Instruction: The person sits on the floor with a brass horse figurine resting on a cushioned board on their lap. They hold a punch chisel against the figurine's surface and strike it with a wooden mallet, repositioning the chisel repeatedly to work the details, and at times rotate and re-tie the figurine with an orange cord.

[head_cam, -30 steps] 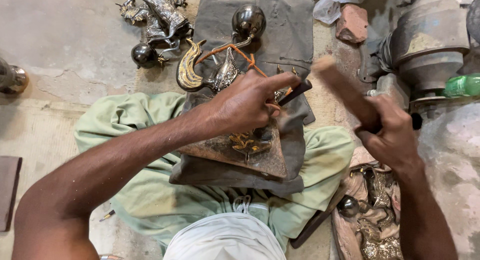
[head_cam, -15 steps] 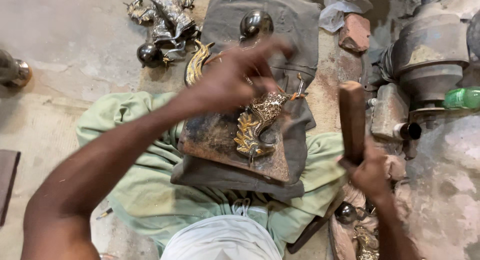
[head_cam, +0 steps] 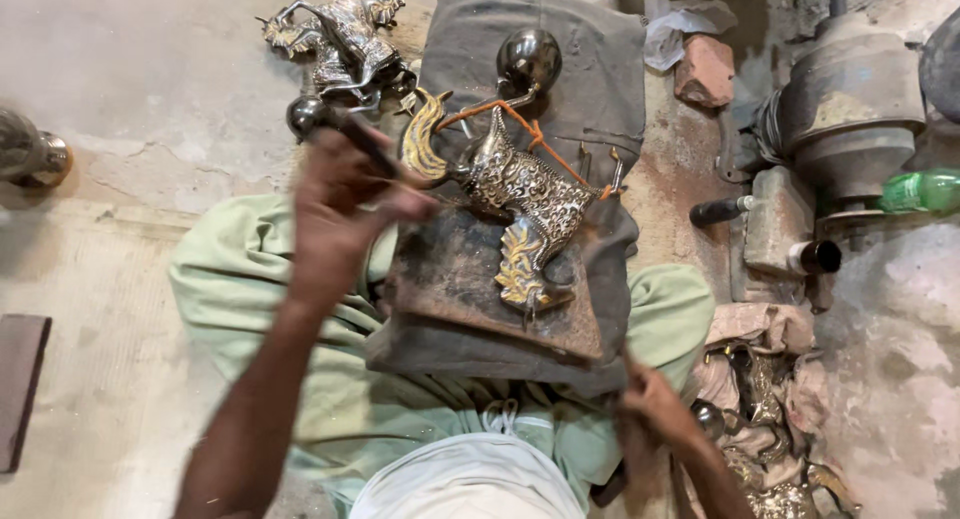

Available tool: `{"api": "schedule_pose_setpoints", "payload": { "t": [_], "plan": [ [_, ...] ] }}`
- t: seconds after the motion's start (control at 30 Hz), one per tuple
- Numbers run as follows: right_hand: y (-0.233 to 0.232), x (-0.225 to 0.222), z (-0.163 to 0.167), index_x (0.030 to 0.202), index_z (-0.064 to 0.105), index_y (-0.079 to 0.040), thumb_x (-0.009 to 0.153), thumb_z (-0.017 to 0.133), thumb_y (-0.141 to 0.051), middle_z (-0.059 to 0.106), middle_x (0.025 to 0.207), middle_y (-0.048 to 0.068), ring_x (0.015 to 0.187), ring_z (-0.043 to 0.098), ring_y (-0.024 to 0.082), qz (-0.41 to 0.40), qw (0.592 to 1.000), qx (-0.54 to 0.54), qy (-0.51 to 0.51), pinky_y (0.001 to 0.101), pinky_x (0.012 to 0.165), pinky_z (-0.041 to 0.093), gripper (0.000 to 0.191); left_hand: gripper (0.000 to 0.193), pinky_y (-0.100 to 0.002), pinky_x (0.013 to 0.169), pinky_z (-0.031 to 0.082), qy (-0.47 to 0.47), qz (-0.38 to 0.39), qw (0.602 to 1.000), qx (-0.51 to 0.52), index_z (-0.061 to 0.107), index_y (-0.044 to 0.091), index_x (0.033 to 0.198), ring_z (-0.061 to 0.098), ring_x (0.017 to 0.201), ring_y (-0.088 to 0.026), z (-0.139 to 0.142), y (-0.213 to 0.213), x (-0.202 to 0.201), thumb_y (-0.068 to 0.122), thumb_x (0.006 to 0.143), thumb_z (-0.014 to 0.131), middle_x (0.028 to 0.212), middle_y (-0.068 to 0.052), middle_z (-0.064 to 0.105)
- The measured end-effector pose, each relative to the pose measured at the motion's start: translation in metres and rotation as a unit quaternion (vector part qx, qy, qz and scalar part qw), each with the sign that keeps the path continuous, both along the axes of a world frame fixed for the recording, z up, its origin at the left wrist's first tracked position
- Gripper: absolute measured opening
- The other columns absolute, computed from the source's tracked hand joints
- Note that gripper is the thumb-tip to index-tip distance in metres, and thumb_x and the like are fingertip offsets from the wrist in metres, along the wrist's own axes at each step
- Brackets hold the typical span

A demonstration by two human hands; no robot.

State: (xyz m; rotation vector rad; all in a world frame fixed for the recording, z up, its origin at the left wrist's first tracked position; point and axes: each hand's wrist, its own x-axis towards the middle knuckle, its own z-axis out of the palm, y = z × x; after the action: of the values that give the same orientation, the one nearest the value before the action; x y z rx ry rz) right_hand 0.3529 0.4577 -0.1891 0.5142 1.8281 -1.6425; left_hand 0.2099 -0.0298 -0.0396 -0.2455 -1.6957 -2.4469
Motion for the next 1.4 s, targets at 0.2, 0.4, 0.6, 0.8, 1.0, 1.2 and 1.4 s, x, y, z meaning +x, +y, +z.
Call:
{"api": "schedule_pose_setpoints", "payload": {
  "t": [0.2,0.4,0.6,0.8,1.0,1.2,1.4],
  "plan": [
    [-0.014,-0.027,0.082,0.132,0.044,0.004,0.081,0.077,-0.015,0.067,0.083,0.011,0.062,0.068,0.018,-0.135,0.969,0.159,0.135,0.0325,0.054,0.059,0.064,0.046,-0.032,0.089,0.065,0.181,-0.021,0.963,-0.2,0.055,0.008,0.138,0.08,0.101,-0.02,-0.007,0.056,-0.012,-0.01,0.097,0.067,0.115,-0.009,0.075],
    [-0.048,-0.04,0.179,0.135,0.05,-0.005,0.086,0.082,-0.022,0.066,0.083,0.011,0.065,0.065,0.02,-0.024,0.862,0.351,0.365,0.036,0.056,0.056,0.061,0.055,-0.034,0.072,0.067,0.255,0.007,0.883,-0.393,0.049,0.01,0.142,0.077,0.089,-0.026,0.008,0.076,-0.025,-0.01,0.094,0.065,0.117,-0.016,0.073],
    [-0.072,-0.056,0.241,0.143,0.053,-0.012,0.086,0.084,-0.022,0.073,0.104,0.017,0.085,0.071,0.021,0.152,0.659,0.493,0.547,0.0367,0.073,0.059,0.066,0.057,-0.045,0.072,0.062,0.281,0.031,0.854,-0.437,0.044,0.01,0.144,0.074,0.091,-0.036,0.014,0.079,-0.018,-0.005,0.094,0.067,0.115,-0.017,0.072],
    [-0.091,-0.08,0.267,0.147,0.052,-0.012,0.094,0.08,-0.024,0.073,0.095,0.013,0.067,0.07,0.022,0.231,0.637,0.54,0.5,0.0372,0.059,0.059,0.061,0.061,-0.049,0.071,0.059,0.265,0.039,0.841,-0.469,0.043,0.008,0.146,0.072,0.09,-0.04,0.013,0.084,-0.017,-0.006,0.093,0.07,0.109,-0.019,0.07],
    [-0.093,-0.092,0.281,0.147,0.051,-0.014,0.091,0.075,-0.031,0.073,0.093,0.014,0.059,0.068,0.023,0.293,0.552,0.605,0.494,0.0357,0.051,0.059,0.064,0.062,-0.042,0.072,0.064,0.285,0.051,0.851,-0.439,0.045,0.006,0.143,0.075,0.093,-0.035,0.007,0.085,-0.018,-0.011,0.088,0.066,0.116,-0.019,0.071],
    [-0.09,-0.095,0.275,0.145,0.049,-0.016,0.093,0.075,-0.028,0.074,0.096,0.017,0.062,0.07,0.025,0.282,0.533,0.591,0.535,0.0366,0.049,0.058,0.059,0.057,-0.039,0.07,0.065,0.289,0.043,0.852,-0.434,0.045,0.004,0.143,0.077,0.091,-0.032,0.009,0.086,-0.019,-0.012,0.092,0.066,0.122,-0.021,0.07],
    [-0.086,-0.094,0.27,0.139,0.049,-0.011,0.097,0.071,-0.027,0.069,0.089,0.014,0.059,0.067,0.023,0.277,0.58,0.56,0.523,0.0358,0.048,0.058,0.05,0.057,-0.036,0.076,0.068,0.245,0.009,0.874,-0.42,0.046,0.007,0.141,0.079,0.095,-0.03,0.013,0.086,-0.014,-0.016,0.09,0.059,0.115,-0.018,0.071]
  ]
}}
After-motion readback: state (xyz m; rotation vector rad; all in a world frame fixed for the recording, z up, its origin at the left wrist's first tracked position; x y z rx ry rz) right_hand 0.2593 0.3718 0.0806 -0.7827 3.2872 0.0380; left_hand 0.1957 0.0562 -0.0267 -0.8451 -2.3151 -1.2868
